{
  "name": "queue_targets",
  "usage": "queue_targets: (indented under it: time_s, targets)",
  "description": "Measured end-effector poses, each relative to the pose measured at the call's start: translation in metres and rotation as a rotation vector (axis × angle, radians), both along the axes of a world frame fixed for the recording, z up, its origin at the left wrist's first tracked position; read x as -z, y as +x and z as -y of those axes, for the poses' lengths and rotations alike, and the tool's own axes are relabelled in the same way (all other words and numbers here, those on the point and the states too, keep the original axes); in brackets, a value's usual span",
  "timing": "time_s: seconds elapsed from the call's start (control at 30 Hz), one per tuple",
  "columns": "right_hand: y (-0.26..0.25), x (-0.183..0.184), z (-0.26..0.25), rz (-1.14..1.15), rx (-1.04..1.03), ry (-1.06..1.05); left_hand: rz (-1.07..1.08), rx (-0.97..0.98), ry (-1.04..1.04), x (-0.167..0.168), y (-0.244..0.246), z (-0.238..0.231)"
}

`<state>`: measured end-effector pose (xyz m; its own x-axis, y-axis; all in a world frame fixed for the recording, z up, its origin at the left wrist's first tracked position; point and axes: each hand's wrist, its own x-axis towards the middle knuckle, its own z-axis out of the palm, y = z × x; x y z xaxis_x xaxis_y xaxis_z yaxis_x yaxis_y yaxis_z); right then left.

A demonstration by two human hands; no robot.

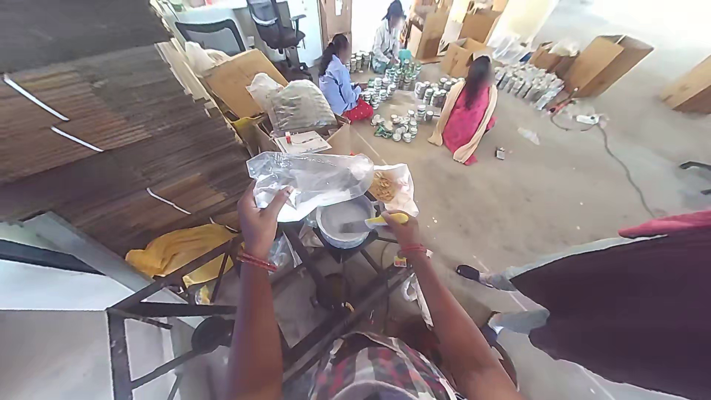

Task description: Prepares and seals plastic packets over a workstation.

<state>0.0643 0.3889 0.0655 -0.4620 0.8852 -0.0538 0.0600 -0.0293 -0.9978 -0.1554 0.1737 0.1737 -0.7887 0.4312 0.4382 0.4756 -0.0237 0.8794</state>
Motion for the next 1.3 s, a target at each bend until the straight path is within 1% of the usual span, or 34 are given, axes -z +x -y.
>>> queue_targets:
  time_s: [0.07,0.13,0.2,0.3,0.37,0.47,0.53,0.6,0.7,0.77,0.87,0.97,1.07,1.13,1.2,1.3]
  targets:
    - [0.009,-0.005,-0.003,0.032,0.015,0.014,0.002,0.009,0.01,-0.001,0.0,0.002]
    - [0.014,-0.005,-0.007,0.076,0.084,0.025,-0.002,0.014,0.017,-0.002,0.003,0.003]
    - [0.009,0.0,-0.008,0.056,0.134,0.034,-0.004,0.009,0.01,-0.004,0.005,0.003]
    - [0.0,0.009,-0.005,0.013,0.046,0.049,-0.013,0.001,-0.003,-0.004,0.005,0.0]
    - [0.003,0.004,-0.002,0.002,-0.018,0.039,-0.025,0.0,-0.019,-0.004,0.004,0.0]
    - [0.01,-0.005,-0.008,0.036,0.032,0.034,-0.013,0.0,-0.029,-0.004,0.005,0.002]
    - [0.007,0.0,-0.012,0.048,0.07,0.054,-0.003,-0.001,-0.016,-0.003,0.007,0.001]
    - [-0.007,0.01,-0.014,-0.001,0.068,0.047,-0.005,0.004,-0.005,-0.003,0.007,0.0]
    - [-0.005,0.007,-0.009,0.034,-0.074,0.068,-0.018,0.002,-0.012,-0.003,0.007,0.0]
    - [0.005,0.005,-0.013,0.05,-0.106,0.08,-0.013,-0.006,-0.028,-0.005,0.009,0.001]
    - [0.013,0.007,-0.018,0.048,-0.013,0.079,-0.034,0.005,-0.009,-0.004,0.01,0.001]
    - [-0.005,0.009,-0.016,0.006,0.051,0.037,-0.045,0.009,0.018,-0.002,0.01,0.0]
    - [-0.005,0.006,-0.01,-0.011,-0.055,0.005,-0.013,-0.017,-0.001,-0.002,0.01,-0.003]
    - [0.006,0.006,-0.012,0.001,-0.069,-0.004,-0.008,-0.03,-0.013,-0.003,0.01,-0.003]
    - [0.011,0.006,-0.016,0.023,0.007,0.026,-0.006,-0.036,-0.016,-0.001,0.01,-0.003]
    - [-0.001,0.01,-0.015,0.01,0.089,0.069,0.009,-0.02,-0.003,0.003,0.01,-0.003]
